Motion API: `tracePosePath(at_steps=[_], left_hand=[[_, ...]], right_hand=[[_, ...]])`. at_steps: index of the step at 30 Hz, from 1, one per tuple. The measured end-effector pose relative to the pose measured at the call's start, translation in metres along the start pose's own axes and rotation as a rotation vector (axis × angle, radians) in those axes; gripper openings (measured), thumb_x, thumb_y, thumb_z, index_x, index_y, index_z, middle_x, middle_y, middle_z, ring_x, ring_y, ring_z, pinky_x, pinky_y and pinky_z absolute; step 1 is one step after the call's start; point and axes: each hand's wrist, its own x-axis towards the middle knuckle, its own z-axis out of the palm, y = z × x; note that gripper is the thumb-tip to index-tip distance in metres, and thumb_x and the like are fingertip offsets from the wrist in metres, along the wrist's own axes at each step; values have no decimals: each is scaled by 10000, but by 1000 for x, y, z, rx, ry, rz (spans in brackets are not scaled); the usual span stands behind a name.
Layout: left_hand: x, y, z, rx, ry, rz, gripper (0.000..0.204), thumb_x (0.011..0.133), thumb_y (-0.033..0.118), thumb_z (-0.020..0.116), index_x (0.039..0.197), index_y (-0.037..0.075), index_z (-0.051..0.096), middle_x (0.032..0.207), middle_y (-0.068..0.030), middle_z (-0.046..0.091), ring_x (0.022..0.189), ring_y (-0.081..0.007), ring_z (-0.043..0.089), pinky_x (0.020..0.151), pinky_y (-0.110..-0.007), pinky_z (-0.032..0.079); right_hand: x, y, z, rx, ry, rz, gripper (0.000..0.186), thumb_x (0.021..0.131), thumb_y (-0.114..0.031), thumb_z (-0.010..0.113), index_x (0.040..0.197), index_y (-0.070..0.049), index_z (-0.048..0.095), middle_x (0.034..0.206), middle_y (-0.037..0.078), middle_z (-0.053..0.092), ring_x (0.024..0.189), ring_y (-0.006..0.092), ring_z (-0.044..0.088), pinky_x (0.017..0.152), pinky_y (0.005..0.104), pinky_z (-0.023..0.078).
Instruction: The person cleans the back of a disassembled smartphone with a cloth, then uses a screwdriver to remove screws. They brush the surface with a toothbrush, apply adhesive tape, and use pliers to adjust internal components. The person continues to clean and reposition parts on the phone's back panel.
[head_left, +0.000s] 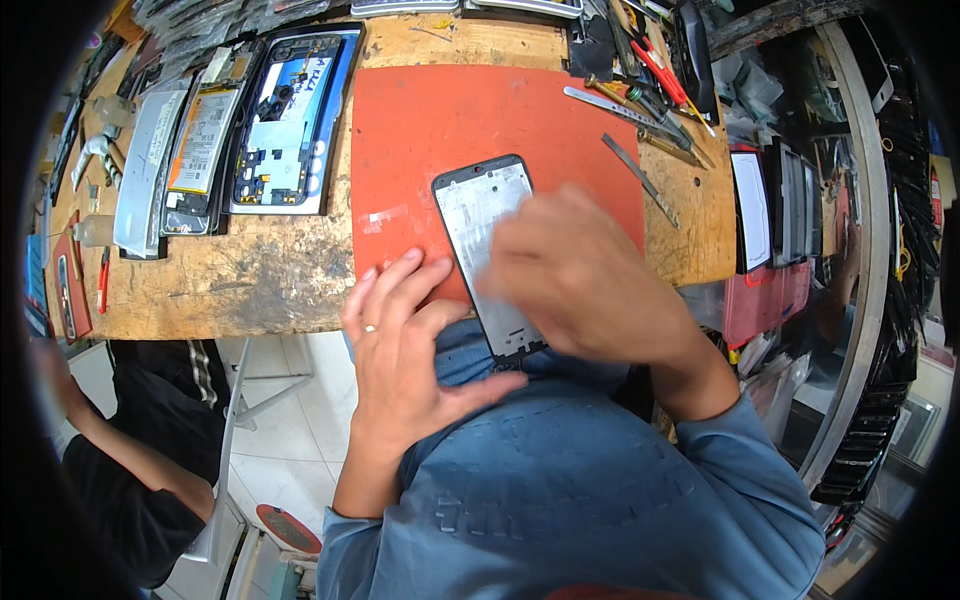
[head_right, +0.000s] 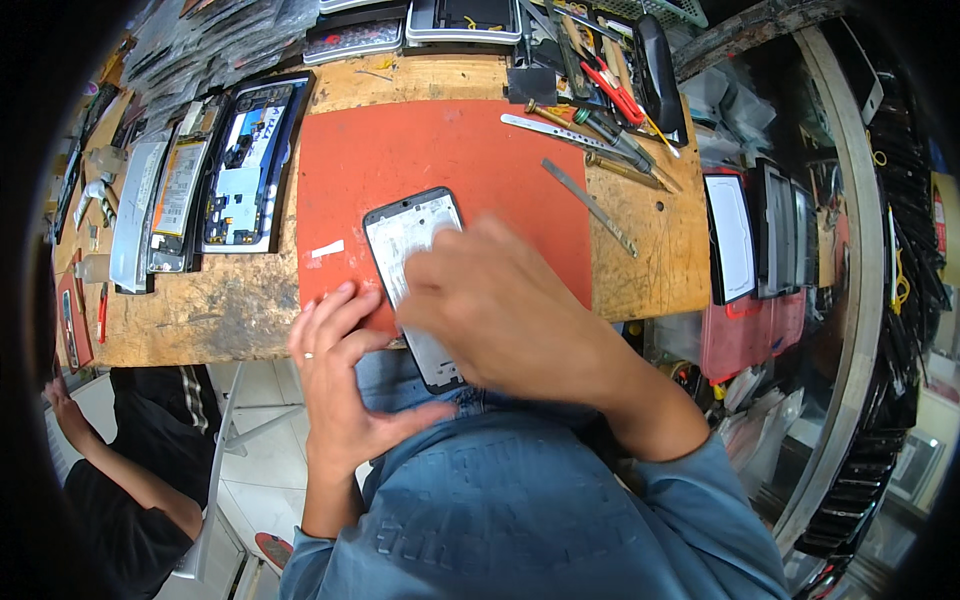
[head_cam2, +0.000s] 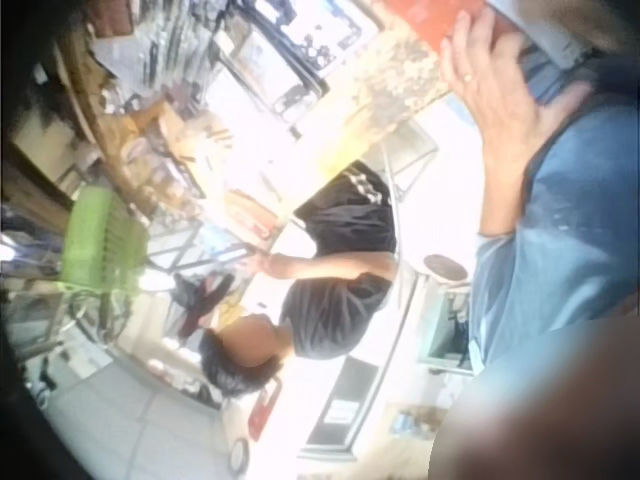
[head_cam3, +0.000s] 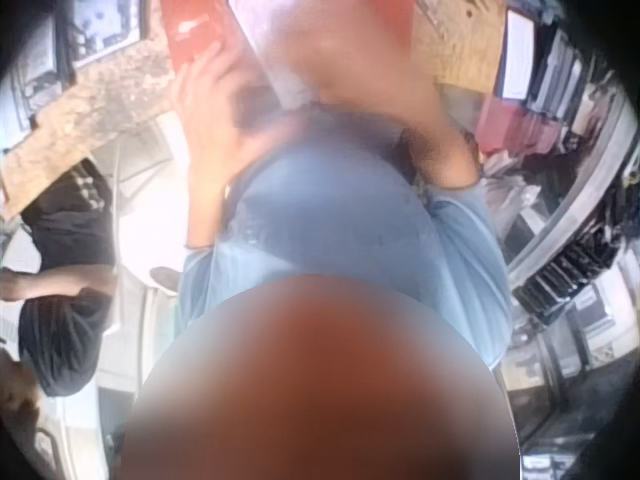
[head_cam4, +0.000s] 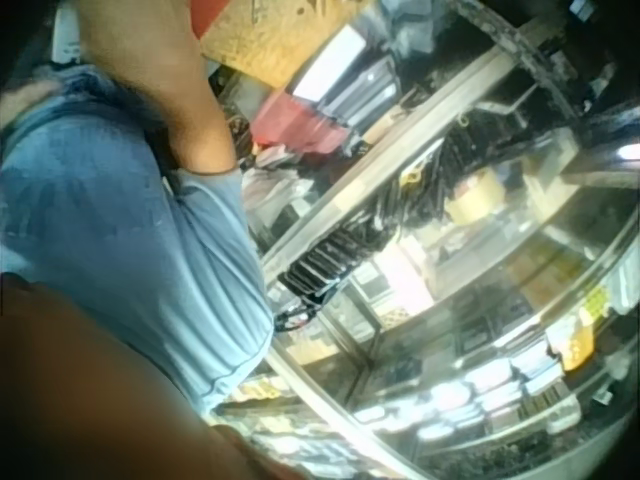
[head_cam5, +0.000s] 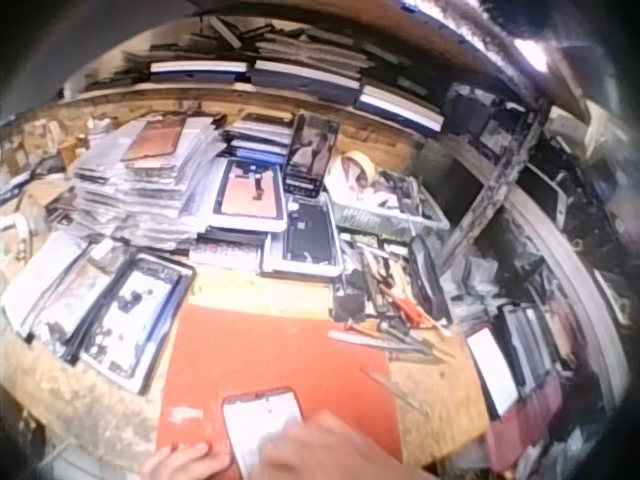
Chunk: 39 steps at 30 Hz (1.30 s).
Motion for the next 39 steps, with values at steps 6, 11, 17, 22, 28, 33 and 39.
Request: tracePosePath(at_steps=[6, 11, 17, 22, 28, 33, 39], left_hand=[[-6, 6, -5, -11, 70, 54, 278, 938, 364, 868, 950, 124, 729, 907, -42, 725, 1029, -289, 704, 1178, -548, 389], [-1, 0, -13, -8, 176, -73, 238, 1062, 191, 670, 843, 101, 663, 846, -57, 680, 952, -293, 683, 1132, -548, 420], [-2, -6, -10, -20, 62, 35, 388, 1073, 418, 702, 862, 100, 632, 980, -81, 751, 1138, -347, 697, 1168, -580, 397], [-3, 3, -6, 123, -98, -3, 806, 690, 616, 985, 1268, 114, 732, 1523, -133, 656, 1488, -375, 527, 1274, -590, 259], [-2, 3, -1, 149, -100, -5, 770, 685, 571, 989, 1262, 125, 739, 1528, -129, 653, 1500, -363, 524, 1279, -580, 255], [-3, 1, -2, 159, -120, 4, 813, 661, 563, 1009, 1267, 85, 753, 1575, -154, 651, 1521, -384, 528, 1292, -597, 252], [-2, 0, 0, 120, -77, 6, 744, 659, 503, 1017, 1241, 125, 749, 1526, -118, 685, 1496, -342, 549, 1281, -563, 253]], right_hand=[[-20, -23, 4, 182, 61, 20, 169, 869, -68, 828, 1025, -73, 763, 945, 37, 658, 879, 251, 643, 777, 402, 455], [-4, -1, 30, 169, 399, 93, 170, 879, 30, 807, 1030, -21, 746, 897, 92, 659, 816, 298, 672, 707, 400, 518], [26, 19, 49, 17, 533, 198, 106, 898, 15, 805, 986, -13, 755, 891, 113, 673, 776, 302, 690, 664, 418, 542], [33, 23, 55, -47, 546, 169, 111, 889, -18, 818, 986, -25, 764, 891, 106, 676, 772, 317, 692, 654, 432, 542], [34, 21, 59, -46, 518, 202, 102, 896, -82, 784, 971, -45, 724, 904, 118, 613, 848, 347, 670, 747, 473, 538], [35, 22, 60, -49, 516, 201, 109, 882, -73, 777, 967, -41, 717, 906, 119, 608, 838, 349, 662, 737, 475, 529], [36, 22, 60, -24, 477, 155, 120, 842, -73, 757, 938, -39, 694, 905, 118, 594, 857, 355, 647, 732, 482, 522]])
